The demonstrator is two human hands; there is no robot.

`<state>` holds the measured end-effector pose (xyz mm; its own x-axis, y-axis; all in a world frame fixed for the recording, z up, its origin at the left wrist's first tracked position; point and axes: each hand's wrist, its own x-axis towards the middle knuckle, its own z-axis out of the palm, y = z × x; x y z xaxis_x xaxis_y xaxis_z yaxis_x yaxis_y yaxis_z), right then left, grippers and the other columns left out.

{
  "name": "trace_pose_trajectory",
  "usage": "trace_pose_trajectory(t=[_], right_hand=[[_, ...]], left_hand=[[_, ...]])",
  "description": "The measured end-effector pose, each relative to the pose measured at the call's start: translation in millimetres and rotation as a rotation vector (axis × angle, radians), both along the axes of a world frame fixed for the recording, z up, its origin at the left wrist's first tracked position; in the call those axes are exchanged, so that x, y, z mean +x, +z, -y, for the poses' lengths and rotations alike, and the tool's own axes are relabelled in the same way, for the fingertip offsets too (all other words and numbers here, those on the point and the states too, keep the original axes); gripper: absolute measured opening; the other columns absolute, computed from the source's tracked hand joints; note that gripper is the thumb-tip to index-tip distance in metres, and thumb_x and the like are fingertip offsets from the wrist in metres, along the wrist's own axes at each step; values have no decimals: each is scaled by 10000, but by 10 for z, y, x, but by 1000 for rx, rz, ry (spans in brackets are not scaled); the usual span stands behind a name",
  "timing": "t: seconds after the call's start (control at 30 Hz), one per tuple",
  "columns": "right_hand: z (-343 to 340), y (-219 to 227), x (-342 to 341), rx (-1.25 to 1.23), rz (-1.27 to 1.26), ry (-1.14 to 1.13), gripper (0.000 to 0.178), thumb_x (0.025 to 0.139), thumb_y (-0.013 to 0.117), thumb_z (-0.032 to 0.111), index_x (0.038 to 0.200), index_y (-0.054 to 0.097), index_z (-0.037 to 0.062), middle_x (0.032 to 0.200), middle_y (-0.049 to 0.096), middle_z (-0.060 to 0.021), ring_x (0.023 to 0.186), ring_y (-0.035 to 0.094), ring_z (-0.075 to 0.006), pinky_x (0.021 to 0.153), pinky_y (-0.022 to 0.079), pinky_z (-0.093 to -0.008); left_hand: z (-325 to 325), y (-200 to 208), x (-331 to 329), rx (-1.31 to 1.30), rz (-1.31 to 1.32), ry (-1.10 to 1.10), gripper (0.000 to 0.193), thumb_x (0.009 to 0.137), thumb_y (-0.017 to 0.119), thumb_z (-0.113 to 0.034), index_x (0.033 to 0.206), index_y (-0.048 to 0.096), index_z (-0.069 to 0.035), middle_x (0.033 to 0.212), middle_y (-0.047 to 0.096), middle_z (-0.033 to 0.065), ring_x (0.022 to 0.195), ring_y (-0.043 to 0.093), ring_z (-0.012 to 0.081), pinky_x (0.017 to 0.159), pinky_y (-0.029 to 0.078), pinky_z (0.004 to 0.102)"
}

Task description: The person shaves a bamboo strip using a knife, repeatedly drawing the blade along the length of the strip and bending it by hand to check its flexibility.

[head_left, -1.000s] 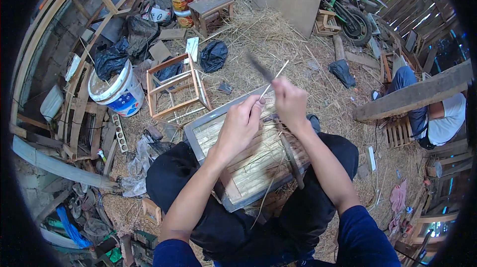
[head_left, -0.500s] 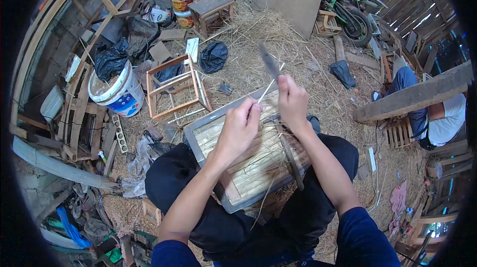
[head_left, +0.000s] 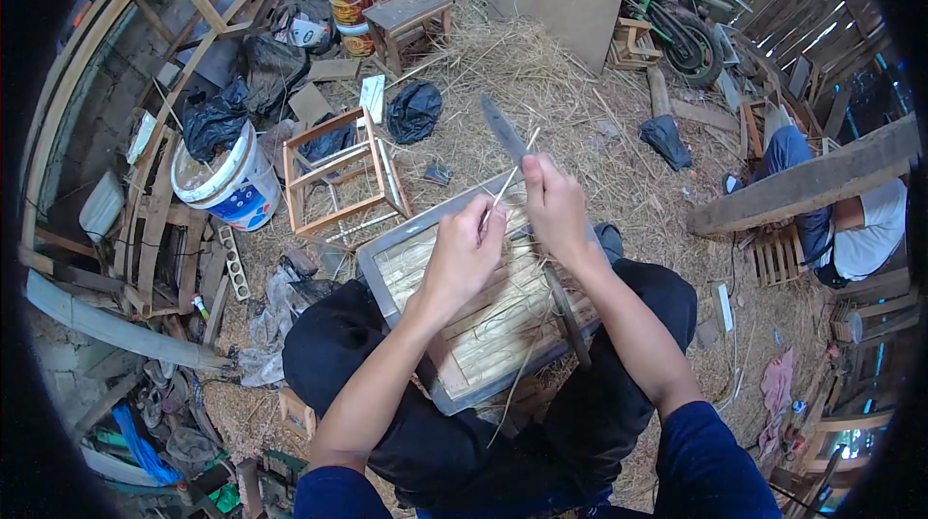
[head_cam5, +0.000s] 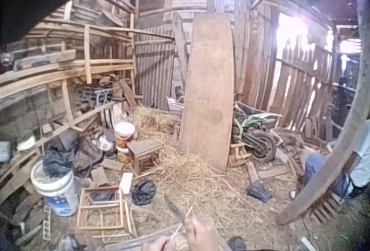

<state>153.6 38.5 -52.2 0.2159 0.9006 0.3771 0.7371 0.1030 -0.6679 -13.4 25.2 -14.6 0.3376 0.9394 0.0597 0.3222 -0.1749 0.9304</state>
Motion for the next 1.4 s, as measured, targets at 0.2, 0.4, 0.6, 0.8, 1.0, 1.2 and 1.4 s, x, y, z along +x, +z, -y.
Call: trace_pose_trajectory(t=[0.2, 0.4, 0.6, 0.8, 1.0, 1.2, 1.4], right_hand=[[146, -36, -119, 64, -7, 211, 392, 1054, 503, 343, 802, 579, 53, 576, 588, -186, 564, 624, -419, 513, 456, -514], [-53, 71, 55, -56, -95, 11, 390, 1064, 473, 357, 835, 580, 58, 601, 598, -197, 578, 626, -422, 523, 455, -517], [156, -68, -126, 73, 34, 172, 369, 1056, 497, 339, 831, 568, 56, 623, 608, -202, 594, 635, -422, 517, 457, -513], [-17, -18, 41, 162, 26, 117, 364, 1052, 514, 332, 834, 570, 45, 594, 580, -185, 561, 622, -395, 507, 456, -481], [102, -92, -103, 147, -34, 151, 356, 1048, 527, 318, 828, 559, 39, 593, 569, -176, 568, 620, -375, 494, 440, -465], [0, 10, 21, 120, -87, 52, 393, 1059, 503, 353, 808, 560, 56, 588, 551, -167, 565, 598, -394, 497, 431, -463], [95, -65, -54, 179, 12, 116, 374, 1062, 499, 351, 843, 584, 59, 592, 572, -168, 553, 606, -397, 492, 431, -472]], left_hand=[[15, -35, -27, 82, 3, -30, 207, 1020, 561, -160, 950, 603, 31, 568, 538, 171, 470, 500, 189, 490, 382, 386], [5, -27, 61, 61, 59, -17, 228, 1027, 556, -181, 1011, 646, 27, 596, 504, 94, 542, 429, 115, 518, 364, 330], [-11, -55, 9, 62, 52, -15, 234, 1033, 531, -172, 1014, 641, 34, 665, 570, 130, 577, 480, 142, 557, 397, 342], [-11, 76, 35, 39, 64, -10, 219, 1028, 522, -151, 998, 621, 43, 676, 580, 196, 602, 560, 265, 569, 422, 393], [-10, -37, 14, 78, 77, -4, 238, 1039, 525, -176, 1003, 633, 32, 648, 552, 104, 585, 465, 112, 551, 392, 326], [19, 77, 31, 28, 112, 8, 232, 1036, 531, -181, 1014, 627, 29, 624, 525, 84, 580, 449, 97, 541, 381, 326], [-7, 57, 2, 4, 28, -17, 220, 1030, 520, -160, 1061, 633, 26, 653, 559, 104, 590, 498, 137, 574, 416, 337]])
